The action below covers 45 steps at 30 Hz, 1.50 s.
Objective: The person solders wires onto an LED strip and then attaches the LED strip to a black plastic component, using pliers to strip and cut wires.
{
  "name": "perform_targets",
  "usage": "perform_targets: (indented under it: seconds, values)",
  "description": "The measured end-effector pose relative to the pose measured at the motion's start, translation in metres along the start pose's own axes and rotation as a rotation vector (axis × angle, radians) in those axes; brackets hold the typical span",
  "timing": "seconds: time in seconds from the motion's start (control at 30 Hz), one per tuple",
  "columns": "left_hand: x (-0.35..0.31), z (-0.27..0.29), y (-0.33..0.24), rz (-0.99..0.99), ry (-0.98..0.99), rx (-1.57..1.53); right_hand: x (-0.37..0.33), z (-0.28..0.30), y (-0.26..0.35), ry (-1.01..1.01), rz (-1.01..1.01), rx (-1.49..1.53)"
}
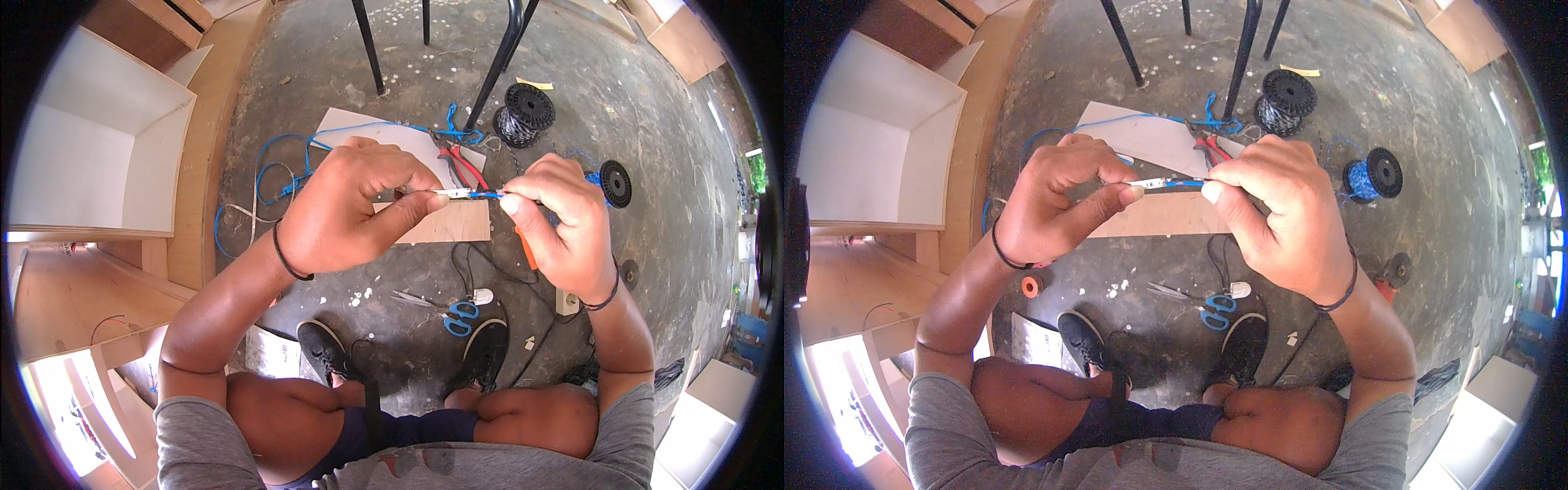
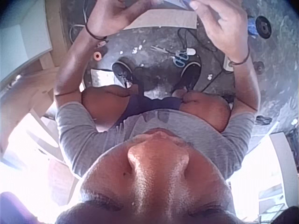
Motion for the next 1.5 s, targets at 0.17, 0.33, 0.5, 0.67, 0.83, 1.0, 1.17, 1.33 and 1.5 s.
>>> perform_targets:
  seconds: [0.17, 0.33, 0.5, 0.67, 0.83, 1.0, 1.17, 1.33, 1.5]
  values:
    - [0.001, 0.0, 0.008, 0.1, 0.022, -0.049, -0.003, -0.005, 0.002, 0.023, -0.025, 0.078]
    - [-0.001, -0.005, 0.01, 0.101, 0.041, -0.081, -0.004, -0.003, -0.007, 0.017, -0.041, 0.076]
    - [-0.004, 0.017, 0.003, -0.098, -0.122, 0.355, -0.003, 0.018, 0.009, -0.133, 0.149, -0.28]
    - [-0.023, 0.03, -0.02, -0.386, -0.387, 0.57, -0.016, 0.017, 0.039, -0.239, 0.453, -0.552]
    - [-0.029, 0.027, -0.028, -0.538, -0.431, 0.634, -0.02, 0.017, 0.04, -0.255, 0.493, -0.586]
    - [-0.028, 0.03, -0.025, -0.515, -0.427, 0.648, -0.018, 0.012, 0.04, -0.219, 0.444, -0.543]
    - [-0.011, 0.032, 0.006, -0.313, -0.202, 0.595, -0.011, 0.016, 0.011, -0.153, 0.238, -0.481]
    - [-0.014, 0.045, 0.076, 0.301, 0.063, -0.021, -0.023, 0.013, -0.049, -0.101, -0.192, 0.028]
    - [-0.017, 0.043, 0.084, 0.424, 0.12, -0.096, -0.028, 0.008, -0.059, -0.045, -0.335, 0.156]
Point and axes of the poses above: each hand's wrist, its own x-axis towards the middle knuckle, its own z-axis out of the back of the hand, y = z × x, the point moved 9 cm from there along x, towards the middle knuckle, and after that the axes turned 5 degrees about z, right-handed, at the moved point
